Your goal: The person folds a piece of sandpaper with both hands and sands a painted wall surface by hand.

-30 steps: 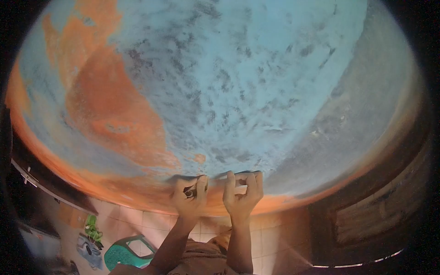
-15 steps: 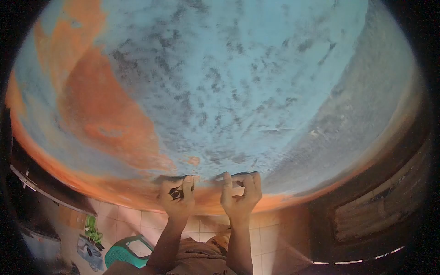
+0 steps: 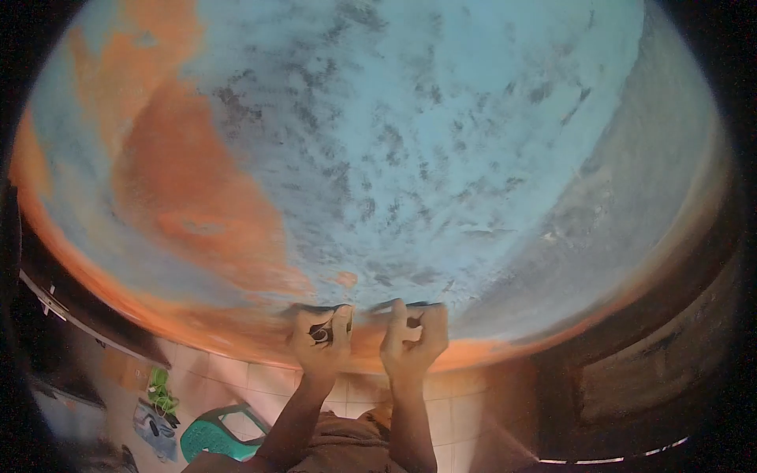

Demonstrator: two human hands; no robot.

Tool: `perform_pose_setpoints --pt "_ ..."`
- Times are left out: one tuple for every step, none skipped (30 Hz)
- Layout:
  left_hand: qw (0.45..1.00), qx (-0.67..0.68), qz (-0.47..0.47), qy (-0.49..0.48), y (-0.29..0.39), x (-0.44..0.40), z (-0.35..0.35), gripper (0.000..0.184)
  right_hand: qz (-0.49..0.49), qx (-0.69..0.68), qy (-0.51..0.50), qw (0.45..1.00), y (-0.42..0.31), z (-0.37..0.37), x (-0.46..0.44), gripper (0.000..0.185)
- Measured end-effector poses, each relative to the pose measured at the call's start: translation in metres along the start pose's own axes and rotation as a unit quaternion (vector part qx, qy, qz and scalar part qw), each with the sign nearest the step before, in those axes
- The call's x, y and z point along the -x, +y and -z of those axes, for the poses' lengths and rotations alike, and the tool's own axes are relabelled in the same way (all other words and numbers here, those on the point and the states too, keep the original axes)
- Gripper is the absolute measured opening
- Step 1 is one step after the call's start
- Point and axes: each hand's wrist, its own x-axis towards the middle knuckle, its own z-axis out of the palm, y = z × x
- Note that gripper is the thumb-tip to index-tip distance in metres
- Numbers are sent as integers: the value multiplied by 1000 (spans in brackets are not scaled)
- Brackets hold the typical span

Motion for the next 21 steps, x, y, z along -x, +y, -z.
perform_pose_setpoints --pt "1000 13 9 8 -1 1 -1 19 -56 -62 -34 996 -3 -3 12 17" --pt "999 26 18 12 -3 3 0 19 -114 -123 -67 984 -6 -7 24 15" --pt "999 27 16 12 -2 3 1 19 -114 -123 -65 984 -10 -13 36 15" --pt "1000 -2 22 0 1 4 3 19 -175 -187 -87 963 -14 -19 49 12" --pt "999 -32 30 -11 2 5 5 19 -236 -249 -109 933 -15 -22 56 11" --pt "999 -33 31 -9 1 6 4 19 -237 -249 -112 933 -13 -23 56 11" --pt "999 -15 39 -2 -1 7 2 18 -241 -283 -115 921 -12 -25 56 10" --pt "999 2 47 2 -1 8 3 18 -247 -317 -117 908 -14 -26 55 10" --pt "999 1 47 2 0 8 3 18 -248 -316 -117 908 -17 -27 53 10" --pt "998 10 63 1 1 7 3 17 -240 -299 -113 916 -20 -27 49 10" --pt "997 20 79 0 2 7 2 16 -233 -282 -110 924 -21 -27 48 11" --pt "997 21 78 0 0 9 1 16 -231 -281 -110 925 -19 -28 49 11" --pt "996 44 81 7 -4 11 1 15 -204 -250 -96 942 -16 -30 52 10" --pt "994 66 85 14 -6 13 1 15 -178 -218 -83 956 -14 -31 55 9" --pt "994 65 88 15 -7 14 2 15 -179 -217 -85 956 -14 -30 54 9" --pt "996 44 75 17 -7 12 3 16 -176 -216 -87 957 -14 -30 50 9" --pt "998 23 61 18 -7 10 4 17 -171 -215 -87 957 -14 -30 48 10" --pt "998 23 60 18 -6 9 3 17 -171 -215 -87 958 -14 -31 47 10" --pt "998 33 58 22 -3 7 1 17 -185 -211 -71 957 -13 -32 47 10" --pt "997 43 55 27 -1 6 1 18 -199 -206 -55 957 -12 -34 48 11" --pt "997 45 54 27 -5 9 2 18 -197 -207 -55 957 -11 -34 49 11"
